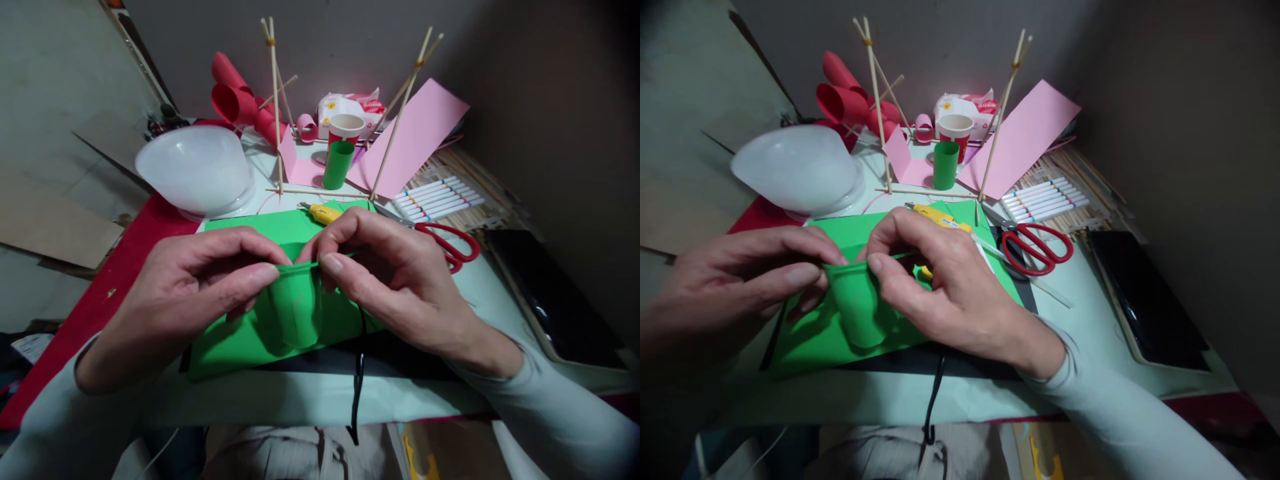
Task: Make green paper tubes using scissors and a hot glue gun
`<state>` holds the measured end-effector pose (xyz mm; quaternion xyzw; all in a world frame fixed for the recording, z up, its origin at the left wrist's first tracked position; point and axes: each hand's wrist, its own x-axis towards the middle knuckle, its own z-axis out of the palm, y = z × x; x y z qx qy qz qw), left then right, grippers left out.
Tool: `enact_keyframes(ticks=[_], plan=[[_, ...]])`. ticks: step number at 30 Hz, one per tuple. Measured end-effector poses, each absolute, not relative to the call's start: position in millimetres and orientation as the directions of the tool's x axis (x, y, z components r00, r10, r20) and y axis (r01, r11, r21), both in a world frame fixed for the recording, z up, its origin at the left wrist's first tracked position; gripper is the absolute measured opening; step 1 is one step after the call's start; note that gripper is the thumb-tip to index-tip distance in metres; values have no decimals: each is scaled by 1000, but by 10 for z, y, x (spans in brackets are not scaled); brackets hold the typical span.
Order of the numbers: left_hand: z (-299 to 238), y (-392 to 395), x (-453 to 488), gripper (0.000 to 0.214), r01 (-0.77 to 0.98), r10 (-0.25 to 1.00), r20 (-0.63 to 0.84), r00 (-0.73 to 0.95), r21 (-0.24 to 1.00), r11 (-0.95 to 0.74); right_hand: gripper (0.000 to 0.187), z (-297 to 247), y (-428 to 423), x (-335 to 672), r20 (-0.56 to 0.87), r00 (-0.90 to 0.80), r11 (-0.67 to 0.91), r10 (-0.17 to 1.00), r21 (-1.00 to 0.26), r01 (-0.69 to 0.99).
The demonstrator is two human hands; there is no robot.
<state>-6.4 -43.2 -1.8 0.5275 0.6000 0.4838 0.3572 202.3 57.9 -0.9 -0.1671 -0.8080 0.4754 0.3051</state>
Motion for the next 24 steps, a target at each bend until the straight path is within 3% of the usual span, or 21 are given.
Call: enact_keyframes(ticks=[7, 16, 20, 24], plan=[[-42, -358, -35, 6, 405, 971, 195, -137, 906, -125, 8, -28, 567, 2002, 403, -750, 579, 525, -815, -32], [-15, -350, -34, 12, 459, 975, 208, -81, 876, -149, 9, -76, 577, 2004, 463, -763, 678, 452, -734, -44], [-30, -351, -92, 12, 426, 976, 209, -53, 889, -168, 7, -80, 613, 2015, 527, -735, 702, 426, -705, -98], [-51, -376, -153, 10, 268, 976, 213, -41, 944, -194, 5, -59, 660, 2017, 602, -692, 744, 398, -653, -140]])
